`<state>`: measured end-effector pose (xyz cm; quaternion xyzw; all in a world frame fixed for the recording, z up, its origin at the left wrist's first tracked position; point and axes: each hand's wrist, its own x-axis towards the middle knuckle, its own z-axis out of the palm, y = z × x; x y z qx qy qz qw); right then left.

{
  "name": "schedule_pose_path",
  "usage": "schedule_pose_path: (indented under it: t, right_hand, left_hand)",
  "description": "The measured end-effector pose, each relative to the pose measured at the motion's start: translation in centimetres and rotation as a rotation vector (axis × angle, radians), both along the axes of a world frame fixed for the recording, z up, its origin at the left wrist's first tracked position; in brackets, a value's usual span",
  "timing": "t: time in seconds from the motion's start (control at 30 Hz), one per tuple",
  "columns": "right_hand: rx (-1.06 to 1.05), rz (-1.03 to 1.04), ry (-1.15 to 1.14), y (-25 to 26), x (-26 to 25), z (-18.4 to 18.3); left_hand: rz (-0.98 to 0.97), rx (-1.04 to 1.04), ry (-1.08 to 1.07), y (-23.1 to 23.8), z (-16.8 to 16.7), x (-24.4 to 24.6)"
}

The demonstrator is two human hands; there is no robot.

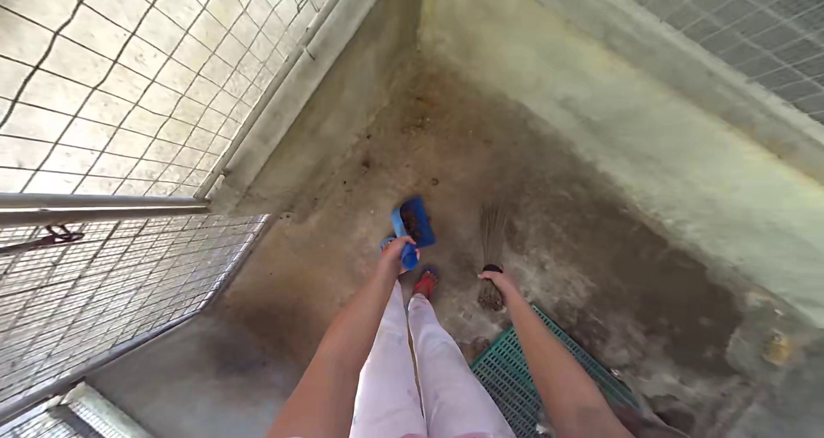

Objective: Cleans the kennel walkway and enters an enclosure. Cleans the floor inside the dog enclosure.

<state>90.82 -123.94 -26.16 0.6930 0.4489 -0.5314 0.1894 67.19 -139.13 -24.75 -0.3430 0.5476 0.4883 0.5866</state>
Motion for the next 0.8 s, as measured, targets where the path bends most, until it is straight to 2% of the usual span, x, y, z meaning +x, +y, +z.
schedule_pose_path:
  t: [0.13,0.27,0.37,0.53,0.67,0.8]
  right_hand:
    - [-0.042,0.040,-0.038,-2.9,-3.0,-2.9]
    - [-0.247,0.322,-0.003,-8.0,-5.9,-2.6]
    - [-0.353,0.462,0.095,-8.8,-6.0,-0.7]
    - [-0.312,0.412,0.073,-4.0,-4.5,3.8]
    - [-0.235,0.322,0.010,-5.8,-8.1,1.5]
    - [-0.317,0.574,0.013,-13.2,-15.0,-0.8]
  left_hand:
    - [0.004,-0.023,-0.036,1.9,0.6,0.5]
    - [0.005,0.002,-0.053,1.2,1.3,0.1]
    - [-0.025,0.042,-0.075,-1.5,0.7,-0.7]
    - [-0.105,0.138,-0.102,-8.7,0.7,-3.5]
    - [-0.139,0.195,-0.090,-14.8,1.1,-6.1]
    - [-0.017,0.189,-0.135,-18.5,1.1,-8.4]
